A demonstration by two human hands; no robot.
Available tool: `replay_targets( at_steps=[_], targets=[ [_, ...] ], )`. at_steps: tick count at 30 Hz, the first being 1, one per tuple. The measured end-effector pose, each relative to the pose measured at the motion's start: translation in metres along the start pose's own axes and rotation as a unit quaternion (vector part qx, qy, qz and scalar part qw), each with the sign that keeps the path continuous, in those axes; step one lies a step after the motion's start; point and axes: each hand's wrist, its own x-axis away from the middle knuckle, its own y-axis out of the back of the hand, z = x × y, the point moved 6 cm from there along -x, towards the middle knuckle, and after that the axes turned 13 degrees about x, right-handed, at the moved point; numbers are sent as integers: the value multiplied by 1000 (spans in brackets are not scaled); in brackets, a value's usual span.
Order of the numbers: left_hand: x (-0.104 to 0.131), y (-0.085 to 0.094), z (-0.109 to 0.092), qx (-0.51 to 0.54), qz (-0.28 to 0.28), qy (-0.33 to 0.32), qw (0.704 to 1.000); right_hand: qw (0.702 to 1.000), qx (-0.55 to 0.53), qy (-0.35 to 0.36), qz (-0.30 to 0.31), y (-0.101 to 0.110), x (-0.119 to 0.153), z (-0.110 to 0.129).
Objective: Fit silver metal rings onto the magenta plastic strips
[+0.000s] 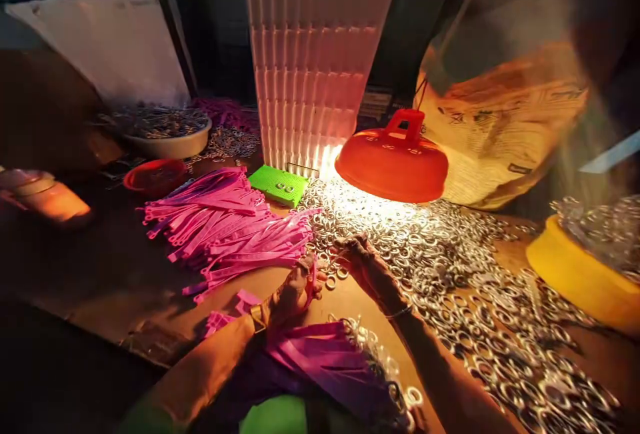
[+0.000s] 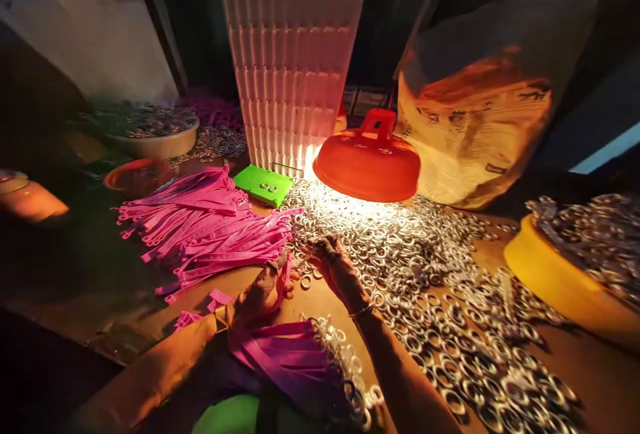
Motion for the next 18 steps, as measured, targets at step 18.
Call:
replay_targets(
  at_steps=[18],
  targets=[
    [0,-15,6,-121,40,-1,992,931,327,162,14,-5,35,-8]
  ],
)
